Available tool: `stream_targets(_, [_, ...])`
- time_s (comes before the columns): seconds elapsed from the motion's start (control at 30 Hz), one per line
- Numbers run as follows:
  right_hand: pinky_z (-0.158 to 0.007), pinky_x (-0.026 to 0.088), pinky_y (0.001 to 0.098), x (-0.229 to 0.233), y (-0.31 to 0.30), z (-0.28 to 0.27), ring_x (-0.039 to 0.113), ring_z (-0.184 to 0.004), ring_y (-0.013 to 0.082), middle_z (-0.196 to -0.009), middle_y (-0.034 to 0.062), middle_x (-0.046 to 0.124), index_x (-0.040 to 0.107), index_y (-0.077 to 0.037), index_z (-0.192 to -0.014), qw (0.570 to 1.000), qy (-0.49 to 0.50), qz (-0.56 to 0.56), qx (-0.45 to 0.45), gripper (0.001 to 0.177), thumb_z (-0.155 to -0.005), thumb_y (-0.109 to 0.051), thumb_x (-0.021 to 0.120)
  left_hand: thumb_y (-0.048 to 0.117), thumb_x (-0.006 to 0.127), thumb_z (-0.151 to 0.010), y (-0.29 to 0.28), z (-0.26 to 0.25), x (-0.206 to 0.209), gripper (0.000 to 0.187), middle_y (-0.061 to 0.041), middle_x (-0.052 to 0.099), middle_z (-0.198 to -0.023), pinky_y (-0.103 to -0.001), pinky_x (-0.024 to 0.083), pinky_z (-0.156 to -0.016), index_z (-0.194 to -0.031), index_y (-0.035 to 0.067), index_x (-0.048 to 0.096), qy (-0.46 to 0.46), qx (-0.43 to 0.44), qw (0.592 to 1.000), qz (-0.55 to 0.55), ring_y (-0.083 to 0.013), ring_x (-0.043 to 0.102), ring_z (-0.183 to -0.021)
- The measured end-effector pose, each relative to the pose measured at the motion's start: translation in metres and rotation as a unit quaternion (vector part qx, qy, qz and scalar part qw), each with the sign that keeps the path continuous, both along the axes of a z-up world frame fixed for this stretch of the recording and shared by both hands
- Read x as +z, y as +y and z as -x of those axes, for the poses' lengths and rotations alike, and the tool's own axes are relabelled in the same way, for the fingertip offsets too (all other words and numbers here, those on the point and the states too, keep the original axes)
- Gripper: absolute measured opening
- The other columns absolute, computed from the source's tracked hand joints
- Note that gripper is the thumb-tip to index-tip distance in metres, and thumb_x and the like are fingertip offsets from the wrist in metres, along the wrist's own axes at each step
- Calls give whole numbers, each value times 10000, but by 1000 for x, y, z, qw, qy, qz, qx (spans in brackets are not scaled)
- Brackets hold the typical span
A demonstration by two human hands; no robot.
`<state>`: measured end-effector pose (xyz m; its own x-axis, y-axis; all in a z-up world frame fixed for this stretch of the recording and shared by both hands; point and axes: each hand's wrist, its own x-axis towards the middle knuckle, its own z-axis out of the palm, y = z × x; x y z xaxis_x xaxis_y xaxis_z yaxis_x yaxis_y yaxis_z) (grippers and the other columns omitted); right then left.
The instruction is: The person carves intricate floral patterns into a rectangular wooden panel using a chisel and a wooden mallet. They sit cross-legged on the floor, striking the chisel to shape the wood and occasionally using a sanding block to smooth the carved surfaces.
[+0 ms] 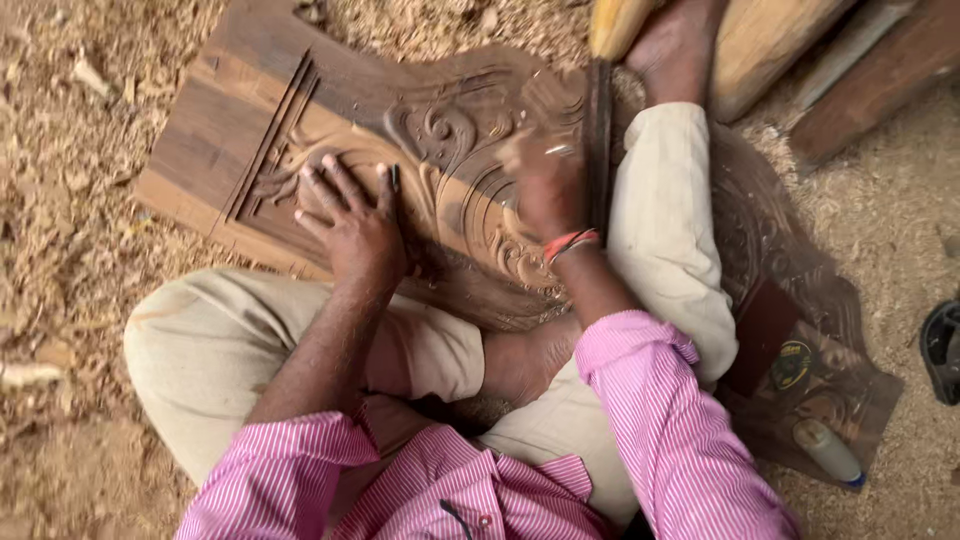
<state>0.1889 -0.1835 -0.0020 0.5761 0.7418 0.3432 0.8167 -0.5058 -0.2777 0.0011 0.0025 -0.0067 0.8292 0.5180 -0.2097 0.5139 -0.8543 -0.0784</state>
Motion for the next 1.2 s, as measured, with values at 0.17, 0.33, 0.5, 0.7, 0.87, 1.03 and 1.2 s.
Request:
stream_targets(0.17, [-1100,360,526,20,-4,3,680,-949,293,-1040,97,727,723,-26,-1107,995,-18,98,21,315,-800,-85,683,547,746,-847,0,1,17,1038,-401,18,-1627,-831,275,-1044,-1673,293,171,38,12,998,54,-660,67,-1456])
stream_targets(0.33, [-1105,421,446,7,12,10,682,-1087,280,-1107,82,730,741,-73,-1112,991,-81,72,83,130,-1009,-90,666,534,742,-868,-1,-4,21,1032,-392,-5,-1630,-834,271,-1041,-1671,317,133,51,16,997,50,-651,44,-1451])
stream_targets(0.5, [-1092,403,518,12,10,-9,696,-1055,238,-1078,40,757,754,-126,-989,998,-51,31,-19,77,-944,-120,692,529,742,-868,2,-3,17,1044,-378,-16,-1632,-815,268,-1055,-1667,308,108,68,25,996,45,-649,33,-1448])
stream_targets(0.7, [-1129,394,493,4,0,-8,698,-1092,211,-1155,59,753,758,-112,-1092,990,-128,47,42,150,-966,-99,678,597,738,-842,1,1,14,1074,-389,8,-1633,-814,301,-1043,-1674,296,128,53,4,998,39,-653,61,-1449])
stream_targets(0.87, [-1081,457,467,-1,6,-3,676,-1108,245,-1165,80,731,755,-140,-1143,998,44,35,-5,166,-984,-169,721,599,741,-836,-2,2,16,1077,-400,44,-1638,-813,322,-1037,-1686,277,163,35,13,999,27,-654,86,-1458])
stream_targets(1.03, [-1166,349,579,-8,6,6,687,-1064,223,-1284,78,724,746,-116,-1183,990,-109,50,72,231,-962,-171,707,580,735,-835,4,-2,16,1038,-384,46,-1627,-826,306,-1021,-1661,273,186,22,3,999,24,-650,86,-1442])
stream_targets(1.2, [-1134,369,512,-2,19,30,671,-1164,274,-1285,105,728,720,-62,-1219,985,-132,51,97,303,-938,-132,629,499,739,-858,-3,1,21,963,-392,52,-1637,-827,288,-1034,-1652,295,234,11,15,999,26,-645,84,-1464])
